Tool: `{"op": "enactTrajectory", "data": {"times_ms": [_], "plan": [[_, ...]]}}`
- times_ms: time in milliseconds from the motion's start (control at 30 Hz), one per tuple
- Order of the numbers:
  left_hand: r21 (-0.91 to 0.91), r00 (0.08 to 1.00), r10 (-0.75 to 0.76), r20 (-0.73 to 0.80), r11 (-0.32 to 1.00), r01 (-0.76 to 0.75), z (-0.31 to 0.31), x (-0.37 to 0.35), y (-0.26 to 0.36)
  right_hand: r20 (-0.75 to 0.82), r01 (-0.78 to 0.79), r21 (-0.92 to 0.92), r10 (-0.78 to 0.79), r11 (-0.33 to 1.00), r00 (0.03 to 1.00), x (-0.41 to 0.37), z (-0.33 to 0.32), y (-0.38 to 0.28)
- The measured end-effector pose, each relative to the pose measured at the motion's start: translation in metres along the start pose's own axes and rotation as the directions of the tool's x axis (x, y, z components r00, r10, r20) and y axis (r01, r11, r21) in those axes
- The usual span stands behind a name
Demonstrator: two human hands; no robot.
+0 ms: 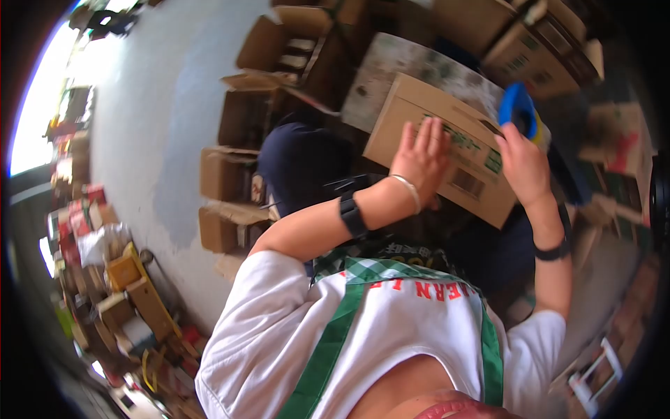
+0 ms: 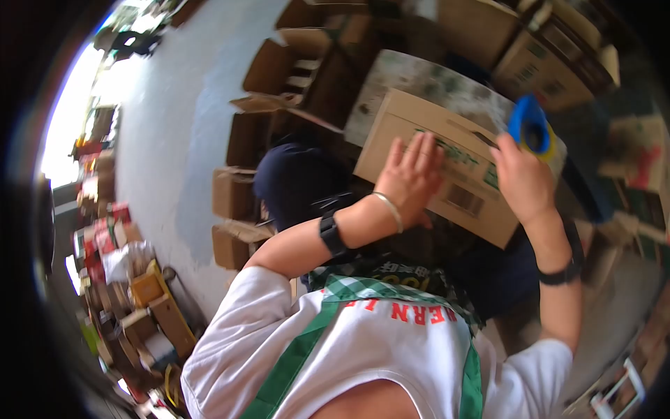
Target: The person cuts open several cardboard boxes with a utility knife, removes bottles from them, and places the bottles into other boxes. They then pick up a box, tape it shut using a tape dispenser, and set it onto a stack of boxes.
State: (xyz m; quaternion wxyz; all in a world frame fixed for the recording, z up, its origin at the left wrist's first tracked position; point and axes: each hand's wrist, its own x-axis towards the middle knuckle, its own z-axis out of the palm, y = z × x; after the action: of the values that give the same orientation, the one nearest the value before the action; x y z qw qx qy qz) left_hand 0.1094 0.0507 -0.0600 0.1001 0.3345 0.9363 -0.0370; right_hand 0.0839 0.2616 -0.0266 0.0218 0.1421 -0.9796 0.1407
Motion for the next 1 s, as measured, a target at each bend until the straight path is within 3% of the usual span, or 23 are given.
{"op": "enactTrajectory", "data": {"times_ms": [67,133,267,400,733,1000], "plan": [[0.003,0.996,0.006,-0.085,1.000,-0.005,0.005,0.000,-0.001,0.020,-0.062,-0.041,0.063,0.997,0.998,0.001,0.001,0.000],[-0.041,0.992,-0.005,-0.130,0.999,0.000,0.006,0.002,-0.005,-0.012,0.057,-0.061,-0.058,0.996,0.998,0.008,0.005,0.001],[-0.013,0.988,0.024,-0.154,1.000,-0.027,0.004,0.005,-0.006,0.058,0.062,-0.147,-0.054,0.987,0.997,0.018,0.010,-0.008],[-0.078,0.986,0.017,-0.165,0.996,-0.030,0.006,0.006,-0.009,0.152,0.027,-0.144,-0.005,0.989,0.988,0.029,0.022,-0.016],[0.010,0.987,0.031,-0.159,1.000,-0.029,0.001,0.008,-0.009,0.189,0.090,-0.134,-0.064,0.987,0.980,0.039,0.027,-0.023],[0.008,0.990,0.022,-0.139,1.000,-0.022,-0.001,0.007,-0.010,0.274,0.128,-0.237,-0.060,0.963,0.960,0.033,0.022,-0.016]]}}
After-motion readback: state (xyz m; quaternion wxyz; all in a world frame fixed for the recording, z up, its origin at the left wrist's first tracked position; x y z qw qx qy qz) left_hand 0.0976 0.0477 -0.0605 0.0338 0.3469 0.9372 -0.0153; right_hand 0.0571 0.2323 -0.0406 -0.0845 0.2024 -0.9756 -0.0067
